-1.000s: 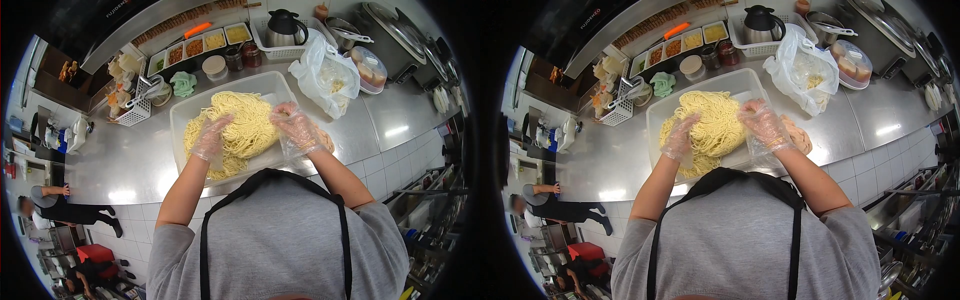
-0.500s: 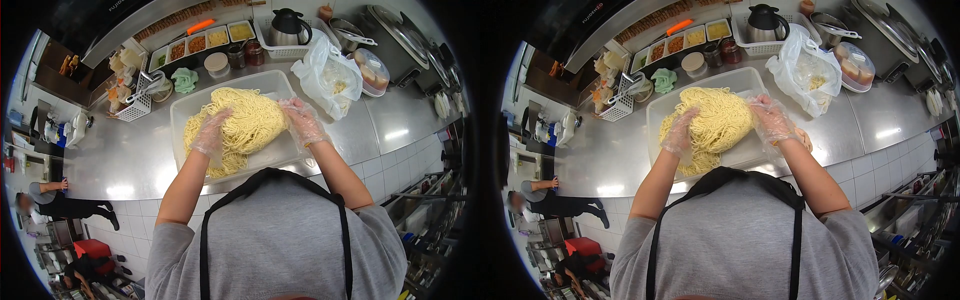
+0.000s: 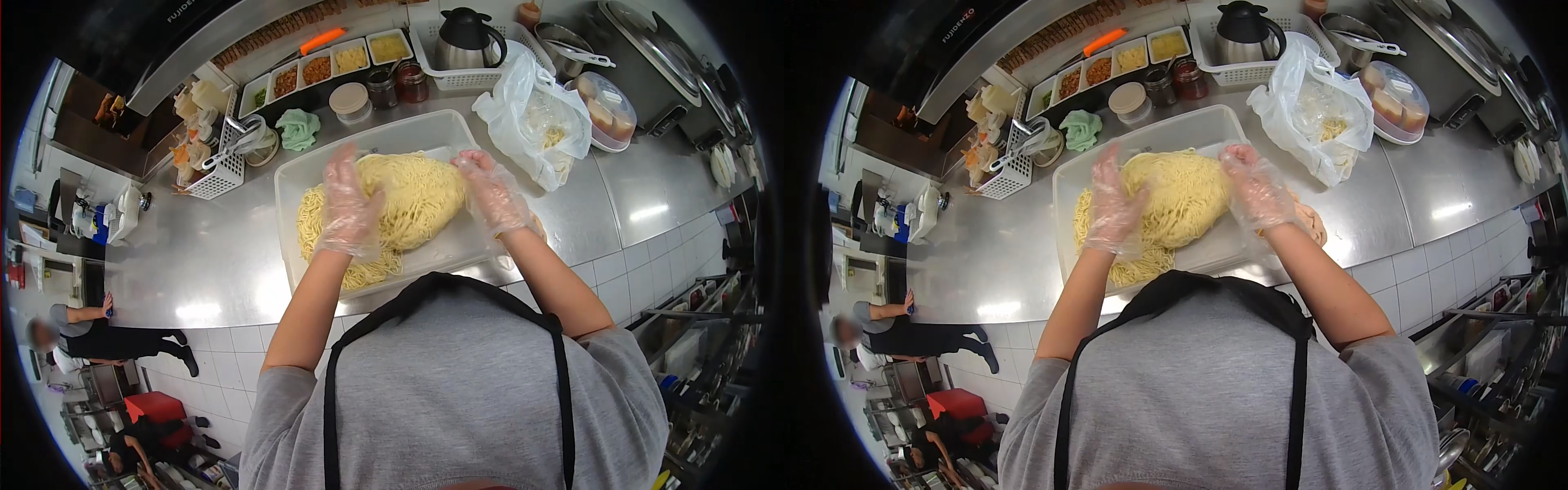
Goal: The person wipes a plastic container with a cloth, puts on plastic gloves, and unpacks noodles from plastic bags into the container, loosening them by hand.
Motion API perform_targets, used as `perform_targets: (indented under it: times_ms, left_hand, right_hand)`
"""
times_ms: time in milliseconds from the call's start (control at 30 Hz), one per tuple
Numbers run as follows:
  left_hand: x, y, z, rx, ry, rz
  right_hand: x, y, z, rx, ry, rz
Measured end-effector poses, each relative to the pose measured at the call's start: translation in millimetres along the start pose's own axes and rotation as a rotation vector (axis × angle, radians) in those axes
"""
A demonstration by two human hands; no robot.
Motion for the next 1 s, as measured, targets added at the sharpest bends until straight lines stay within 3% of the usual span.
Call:
perform_targets:
  times_ms: [67,100,133,167,300,367,433,467,567,633,733,833,933,1000]
  left_hand:
    - [-4.8,-36.0,0.4,0.351,0.011,0.240]
    - [-3.5,-36.6,1.7,0.350,0.011,0.242]
    - [10.3,-38.6,2.2,0.390,0.187,0.231]
    - [24.3,-41.1,2.1,0.429,0.361,0.218]
    - [50.1,-38.5,24.7,0.333,0.479,0.143]
    - [67.2,-46.1,31.3,0.442,0.598,0.162]
    - [75.5,-54.0,32.1,0.533,0.578,0.193]
    - [79.7,-57.9,29.9,0.622,0.560,0.223]
    - [99.9,-44.3,31.2,0.655,0.523,0.305]
    - [105.0,-36.0,31.4,0.656,0.507,0.316]
    - [98.5,-36.0,27.7,0.652,0.485,0.373]
    - [94.6,-37.4,25.3,0.646,0.491,0.375]
    - [92.4,-41.7,26.3,0.604,0.537,0.323]
    - [97.3,-37.4,28.6,0.561,0.568,0.319]
  right_hand:
    - [-2.7,-3.2,-1.1,0.128,-0.078,0.094]
    - [0.6,-3.5,-3.1,0.159,-0.016,0.231]
    - [4.4,-3.7,-4.5,0.187,0.045,0.369]
    - [4.7,-3.4,-3.7,0.184,0.046,0.369]
    - [8.6,1.1,-6.6,0.183,0.014,0.263]
    - [6.9,0.6,-5.4,0.191,0.002,0.246]
    - [-1.4,-0.4,-1.0,0.079,-0.003,-0.167]
    - [-0.2,1.2,-2.7,0.081,-0.004,-0.167]
    - [10.9,17.8,-10.5,-0.001,0.070,-0.353]
    - [18.3,22.7,-17.4,-0.009,0.173,-0.772]
    - [29.8,22.5,-39.7,-0.138,0.248,-1.001]
    - [30.3,22.2,-42.8,-0.007,0.376,-1.191]
    - [25.2,11.9,-46.3,0.110,0.413,-1.161]
    - [23.1,8.7,-48.0,0.036,0.382,-1.196]
Point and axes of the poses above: each hand's wrist, its own z-axis towards the middle knuckle, its own x-axis out of the palm, y = z × x, the point moved 7 cm from there along z, towards the middle knuckle, and after that the axes turned 15 degrees about z, right-handed, at the moved point
